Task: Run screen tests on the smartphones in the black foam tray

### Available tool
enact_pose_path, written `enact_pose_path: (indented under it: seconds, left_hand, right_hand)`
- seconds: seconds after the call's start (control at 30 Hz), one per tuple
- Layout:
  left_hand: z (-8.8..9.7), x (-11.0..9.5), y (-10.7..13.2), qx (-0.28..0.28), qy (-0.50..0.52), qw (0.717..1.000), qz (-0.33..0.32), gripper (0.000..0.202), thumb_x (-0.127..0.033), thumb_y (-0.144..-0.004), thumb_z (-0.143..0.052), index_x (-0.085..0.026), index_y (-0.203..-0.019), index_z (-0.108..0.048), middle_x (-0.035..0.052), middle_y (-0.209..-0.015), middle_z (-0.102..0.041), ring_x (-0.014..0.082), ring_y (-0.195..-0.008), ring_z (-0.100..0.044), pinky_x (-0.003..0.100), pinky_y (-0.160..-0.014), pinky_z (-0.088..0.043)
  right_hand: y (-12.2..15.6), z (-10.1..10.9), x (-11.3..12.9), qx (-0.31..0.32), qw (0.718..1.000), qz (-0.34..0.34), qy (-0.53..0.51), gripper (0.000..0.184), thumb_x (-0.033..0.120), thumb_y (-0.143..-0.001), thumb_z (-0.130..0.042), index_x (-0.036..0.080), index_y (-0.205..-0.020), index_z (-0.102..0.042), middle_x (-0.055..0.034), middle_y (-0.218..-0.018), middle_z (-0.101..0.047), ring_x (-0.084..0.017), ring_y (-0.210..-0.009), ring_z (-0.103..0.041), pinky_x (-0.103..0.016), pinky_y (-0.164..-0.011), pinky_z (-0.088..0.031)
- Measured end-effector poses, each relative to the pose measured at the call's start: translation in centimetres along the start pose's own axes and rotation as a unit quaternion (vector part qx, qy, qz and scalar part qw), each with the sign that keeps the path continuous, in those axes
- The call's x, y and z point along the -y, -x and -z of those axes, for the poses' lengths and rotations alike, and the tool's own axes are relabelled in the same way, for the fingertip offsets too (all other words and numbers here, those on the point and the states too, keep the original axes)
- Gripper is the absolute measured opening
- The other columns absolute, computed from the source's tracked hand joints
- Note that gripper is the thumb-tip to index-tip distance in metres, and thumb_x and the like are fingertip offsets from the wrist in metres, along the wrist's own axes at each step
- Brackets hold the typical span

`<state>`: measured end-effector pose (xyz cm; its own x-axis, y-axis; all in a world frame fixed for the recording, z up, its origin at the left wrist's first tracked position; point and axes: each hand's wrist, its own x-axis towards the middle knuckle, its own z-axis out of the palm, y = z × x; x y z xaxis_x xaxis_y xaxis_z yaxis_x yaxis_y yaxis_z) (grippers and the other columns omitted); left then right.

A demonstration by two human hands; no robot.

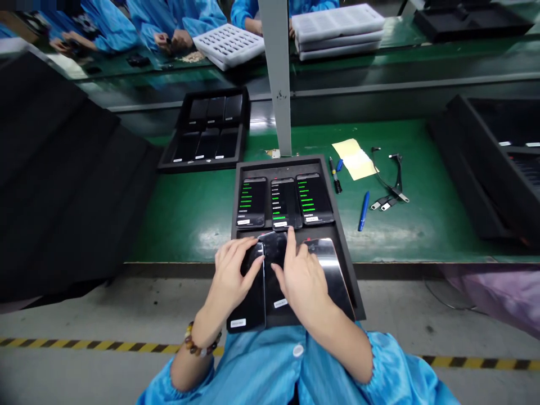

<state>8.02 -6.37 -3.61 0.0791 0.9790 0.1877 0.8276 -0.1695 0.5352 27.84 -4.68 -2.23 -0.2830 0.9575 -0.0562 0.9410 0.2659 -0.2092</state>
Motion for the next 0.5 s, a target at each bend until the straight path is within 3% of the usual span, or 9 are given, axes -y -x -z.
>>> enact_pose_path:
  seconds: [0.13, 0.23, 0.33, 0.4, 0.5]
  left_hand:
    - [-0.5, -0.1, -0.3, 0.020, 0.003, 1.000, -0.006, 0.033, -0.036, -0.109, -0.060, -0.028, -0.141, -0.060, 0.0102, -0.146, -0.066, 0.0304, -0.136, -0.060, 0.054, -0.120, -0.037]
    - [-0.6, -0.2, -0.5, 0.021, 0.002, 1.000, 0.000, 0.032, -0.035, -0.110, -0.059, -0.028, -0.141, -0.060, 0.0101, -0.146, -0.066, 0.0302, -0.138, -0.059, 0.055, -0.124, -0.033]
    - [-0.6, -0.1, -0.4, 0.006, 0.009, 1.000, 0.005, 0.031, -0.035, -0.110, -0.058, -0.028, -0.140, -0.061, 0.0112, -0.143, -0.065, 0.0304, -0.136, -0.060, 0.054, -0.121, -0.036]
    - [-0.5, -0.1, -0.4, -0.002, 0.015, 1.000, 0.007, 0.030, -0.035, -0.110, -0.058, -0.027, -0.139, -0.062, 0.0115, -0.137, -0.066, 0.0302, -0.131, -0.061, 0.053, -0.117, -0.040]
    - [-0.6, -0.2, -0.4, -0.005, 0.017, 1.000, 0.011, 0.028, -0.035, -0.110, -0.057, -0.027, -0.136, -0.064, 0.0108, -0.128, -0.068, 0.0293, -0.123, -0.064, 0.052, -0.114, -0.042]
  right_hand:
    - [-0.1, 0.9, 0.1, 0.088, 0.993, -0.033, -0.075, 0.082, 0.040, -0.109, -0.057, 0.010, -0.170, -0.012, -0.0120, -0.089, -0.077, -0.030, -0.076, -0.079, -0.034, -0.062, -0.052]
    - [0.0, 1.0, 0.5, 0.121, 0.981, -0.030, -0.146, 0.061, 0.041, -0.110, -0.055, 0.013, -0.160, -0.034, -0.0077, -0.087, -0.078, -0.028, -0.077, -0.079, -0.032, -0.062, -0.049]
    - [0.0, 0.6, 0.5, 0.120, 0.971, -0.014, -0.207, 0.028, 0.040, -0.110, -0.052, 0.018, -0.127, -0.056, -0.0075, -0.091, -0.077, -0.027, -0.081, -0.078, -0.032, -0.064, -0.049]
    - [-0.1, 0.6, -0.1, 0.128, 0.955, -0.018, -0.267, 0.020, 0.039, -0.110, -0.050, 0.021, -0.115, -0.055, -0.0049, -0.086, -0.076, -0.025, -0.077, -0.077, -0.032, -0.064, -0.048]
    - [0.5, 1.8, -1.9, 0.134, 0.927, -0.049, -0.347, 0.025, 0.046, -0.111, -0.048, 0.023, -0.117, -0.052, 0.0004, -0.077, -0.072, -0.022, -0.065, -0.071, -0.031, -0.058, -0.046]
